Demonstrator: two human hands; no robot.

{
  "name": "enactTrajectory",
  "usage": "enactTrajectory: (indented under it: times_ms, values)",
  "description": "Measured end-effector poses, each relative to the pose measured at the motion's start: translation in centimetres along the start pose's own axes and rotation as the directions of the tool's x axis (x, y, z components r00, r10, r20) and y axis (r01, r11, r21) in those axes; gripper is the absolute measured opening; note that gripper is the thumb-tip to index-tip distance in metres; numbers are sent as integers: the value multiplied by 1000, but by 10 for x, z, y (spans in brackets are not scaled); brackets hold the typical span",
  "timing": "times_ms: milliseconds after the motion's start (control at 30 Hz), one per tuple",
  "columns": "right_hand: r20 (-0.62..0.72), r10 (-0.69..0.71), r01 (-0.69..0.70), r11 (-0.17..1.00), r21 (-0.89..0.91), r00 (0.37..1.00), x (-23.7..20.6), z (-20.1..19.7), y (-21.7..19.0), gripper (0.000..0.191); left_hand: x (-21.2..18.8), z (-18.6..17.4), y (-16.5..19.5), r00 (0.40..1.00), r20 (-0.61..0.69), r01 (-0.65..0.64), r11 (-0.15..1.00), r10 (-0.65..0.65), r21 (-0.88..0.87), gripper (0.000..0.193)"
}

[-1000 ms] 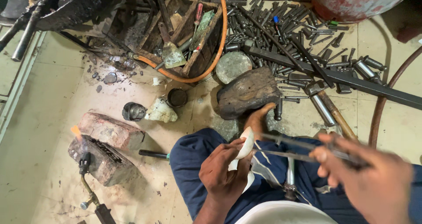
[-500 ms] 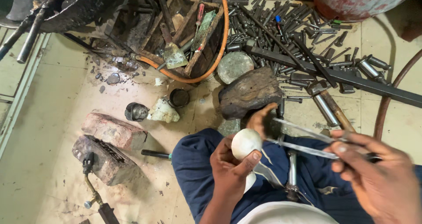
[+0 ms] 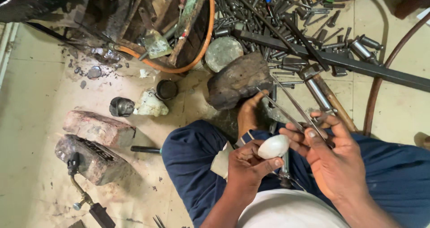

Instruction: The person sits on the workshop floor handling a white plaster-like mold and a rounded white piece, with a gas torch burning beside them, then uses dividers to measure the white egg-shaped piece, repositioning it repeatedly while taking measurements.

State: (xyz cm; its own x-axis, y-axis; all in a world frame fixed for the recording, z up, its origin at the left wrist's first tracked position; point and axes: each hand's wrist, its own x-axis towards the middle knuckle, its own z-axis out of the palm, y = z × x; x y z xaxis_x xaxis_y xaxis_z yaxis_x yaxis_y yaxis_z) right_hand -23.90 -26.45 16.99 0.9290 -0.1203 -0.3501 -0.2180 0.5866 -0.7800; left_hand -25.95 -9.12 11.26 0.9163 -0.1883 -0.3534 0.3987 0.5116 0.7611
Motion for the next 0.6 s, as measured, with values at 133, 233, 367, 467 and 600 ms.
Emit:
enactTrajectory:
  times_ms: [133, 233, 367, 467, 600]
  values:
    - [102, 15, -12, 999, -34, 995, 3, 2, 1, 32, -2, 1, -10, 998, 49, 32, 999, -34, 29, 30]
    - [135, -9, 19, 997, -75, 991, 4, 10, -3, 31, -4, 2, -15, 999, 14, 38, 990, -41, 134, 38]
    - [187, -234, 298, 807, -509, 954, -6, 7, -25, 30, 5, -4, -8, 997, -78, 13, 999, -15, -35, 45]
    - [161, -239, 267, 522, -810, 957, -26, -7, -38, 30, 13, -8, 2, 985, -148, 57, 974, -91, -220, 26]
    - [121, -317, 235, 350, -907, 941, -49, -16, -31, 32, 18, -4, 5, 990, -138, -73, 974, 43, -215, 25]
